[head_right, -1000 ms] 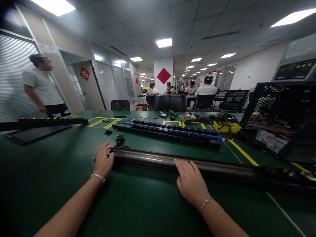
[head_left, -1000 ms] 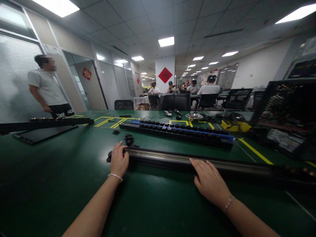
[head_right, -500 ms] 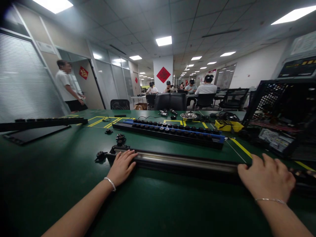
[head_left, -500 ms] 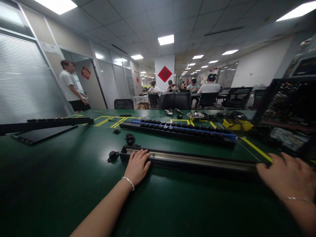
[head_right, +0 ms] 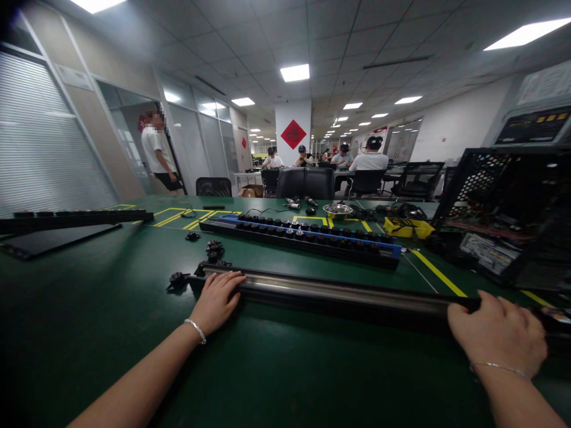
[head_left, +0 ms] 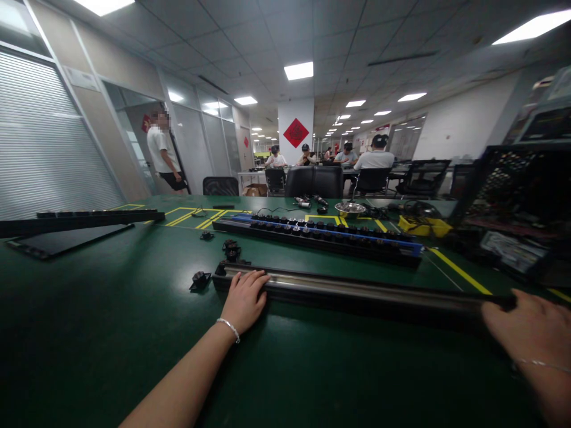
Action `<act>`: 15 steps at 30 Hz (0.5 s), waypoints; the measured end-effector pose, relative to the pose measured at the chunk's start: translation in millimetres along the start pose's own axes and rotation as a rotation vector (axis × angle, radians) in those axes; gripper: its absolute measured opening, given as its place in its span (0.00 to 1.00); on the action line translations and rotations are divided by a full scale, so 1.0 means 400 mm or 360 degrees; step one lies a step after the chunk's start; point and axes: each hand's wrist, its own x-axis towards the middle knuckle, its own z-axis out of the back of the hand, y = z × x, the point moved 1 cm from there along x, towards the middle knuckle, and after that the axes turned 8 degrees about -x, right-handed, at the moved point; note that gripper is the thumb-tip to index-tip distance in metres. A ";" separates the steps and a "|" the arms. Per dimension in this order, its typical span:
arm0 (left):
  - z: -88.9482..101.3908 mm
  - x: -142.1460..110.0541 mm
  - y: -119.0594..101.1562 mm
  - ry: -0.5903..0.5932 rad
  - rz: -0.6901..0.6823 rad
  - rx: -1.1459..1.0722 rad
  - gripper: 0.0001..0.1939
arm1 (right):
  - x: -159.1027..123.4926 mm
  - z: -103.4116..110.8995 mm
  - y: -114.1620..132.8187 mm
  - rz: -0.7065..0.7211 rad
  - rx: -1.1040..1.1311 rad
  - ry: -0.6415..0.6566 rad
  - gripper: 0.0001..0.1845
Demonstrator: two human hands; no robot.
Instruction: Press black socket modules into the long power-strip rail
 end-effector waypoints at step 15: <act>-0.005 0.000 0.004 -0.0006 -0.0001 -0.0011 0.21 | 0.008 0.032 0.017 -0.0056 0.0324 0.0306 0.30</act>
